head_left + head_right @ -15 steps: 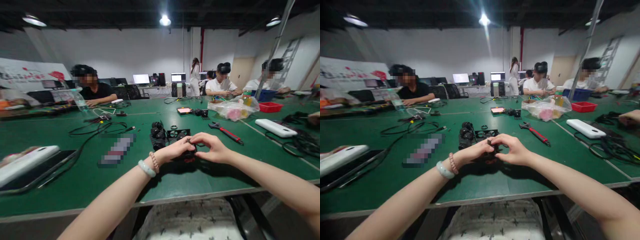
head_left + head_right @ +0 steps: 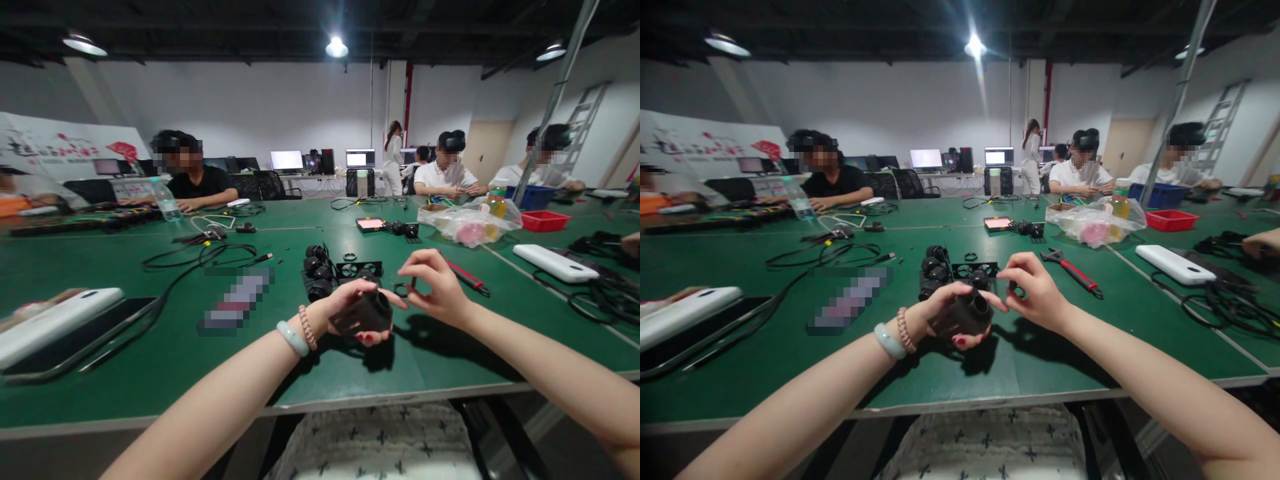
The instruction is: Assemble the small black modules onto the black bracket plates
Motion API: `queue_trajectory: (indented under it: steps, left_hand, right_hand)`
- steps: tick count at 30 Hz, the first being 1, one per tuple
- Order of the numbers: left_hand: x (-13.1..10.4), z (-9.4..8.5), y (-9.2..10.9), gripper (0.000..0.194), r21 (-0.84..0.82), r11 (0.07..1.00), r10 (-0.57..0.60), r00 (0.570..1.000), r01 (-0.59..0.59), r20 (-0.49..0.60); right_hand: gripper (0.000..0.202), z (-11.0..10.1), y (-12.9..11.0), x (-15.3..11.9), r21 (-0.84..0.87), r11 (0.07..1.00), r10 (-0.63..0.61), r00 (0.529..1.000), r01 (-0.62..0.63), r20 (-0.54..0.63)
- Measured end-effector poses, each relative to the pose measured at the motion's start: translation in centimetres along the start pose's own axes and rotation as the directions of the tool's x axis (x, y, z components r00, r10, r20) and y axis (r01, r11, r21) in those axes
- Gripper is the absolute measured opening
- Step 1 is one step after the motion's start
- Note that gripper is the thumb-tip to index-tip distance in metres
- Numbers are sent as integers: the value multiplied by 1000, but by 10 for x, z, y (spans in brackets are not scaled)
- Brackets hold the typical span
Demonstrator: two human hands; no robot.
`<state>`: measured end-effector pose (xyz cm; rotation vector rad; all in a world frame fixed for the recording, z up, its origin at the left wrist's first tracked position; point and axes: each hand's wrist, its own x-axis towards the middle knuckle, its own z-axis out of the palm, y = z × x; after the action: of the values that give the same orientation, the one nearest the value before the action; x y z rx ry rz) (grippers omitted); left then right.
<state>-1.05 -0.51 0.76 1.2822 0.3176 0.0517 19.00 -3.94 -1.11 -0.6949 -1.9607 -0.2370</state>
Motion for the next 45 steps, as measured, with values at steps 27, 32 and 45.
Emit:
queue_trajectory:
  steps: [27,32,45]
  left_hand:
    - [22,-53,-28,56,863,13,695,616,505,-370]
    - [38,-53,-24,45,914,-83,642,723,398,-256]
    - [20,-50,-20,39,621,-195,726,538,759,-428]
  right_hand:
    - [47,67,80,-11,-214,963,220,932,-161,288]
    - [61,64,73,-3,-133,983,172,902,-129,396]
    - [43,65,84,-9,-404,856,443,861,-323,251]
